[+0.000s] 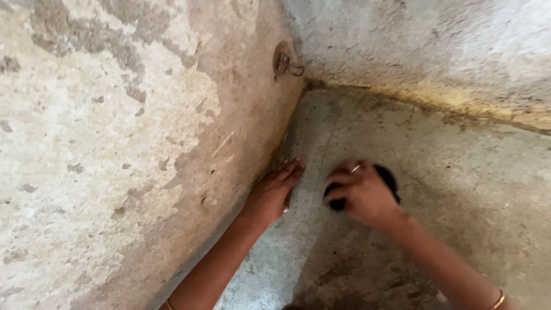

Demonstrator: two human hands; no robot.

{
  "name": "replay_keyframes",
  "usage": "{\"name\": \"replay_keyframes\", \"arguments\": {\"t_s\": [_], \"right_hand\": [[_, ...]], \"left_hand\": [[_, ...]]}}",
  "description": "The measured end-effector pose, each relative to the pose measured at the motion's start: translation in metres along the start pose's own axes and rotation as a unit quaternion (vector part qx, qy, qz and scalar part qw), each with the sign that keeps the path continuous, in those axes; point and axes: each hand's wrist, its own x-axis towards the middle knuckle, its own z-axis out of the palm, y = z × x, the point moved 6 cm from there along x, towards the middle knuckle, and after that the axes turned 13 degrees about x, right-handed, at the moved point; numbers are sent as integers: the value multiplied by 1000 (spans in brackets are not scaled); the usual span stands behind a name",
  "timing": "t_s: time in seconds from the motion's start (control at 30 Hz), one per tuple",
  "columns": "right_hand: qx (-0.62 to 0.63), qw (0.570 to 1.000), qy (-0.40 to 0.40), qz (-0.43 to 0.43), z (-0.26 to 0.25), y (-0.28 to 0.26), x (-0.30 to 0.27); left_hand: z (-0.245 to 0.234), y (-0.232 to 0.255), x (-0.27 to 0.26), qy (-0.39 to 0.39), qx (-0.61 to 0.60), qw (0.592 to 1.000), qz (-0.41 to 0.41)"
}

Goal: The person scrubs a concrete floor and wall corner using a black cloth. They move a plastic bag aside to access the area and continue scrubbing near a drain and various cleaning supplies.

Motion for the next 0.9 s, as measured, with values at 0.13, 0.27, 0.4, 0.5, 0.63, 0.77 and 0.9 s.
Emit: {"name": "replay_keyframes", "arguments": {"t_s": [0.13,0.27,0.4,0.5,0.63,0.77,0.9], "right_hand": [[-52,992,104,52,-26,23,13],[-78,979,173,80,-39,44,38],[-128,966,193,114,-31,49,63],[-117,970,187,104,-24,40,73],[-106,982,144,59,-8,16,67],[-31,995,91,26,3,-3,41],[26,999,19,30,-7,-8,17]], "left_hand": [[-4,1,-1,-12,0,1000,-9],[-7,4,0,-60,10,998,-30],[-8,3,1,-92,11,995,-42],[-6,3,1,-68,14,997,-38],[-6,4,3,-26,30,999,-22],[-3,5,2,-22,37,999,-20],[1,4,1,-33,35,999,-22]]}}
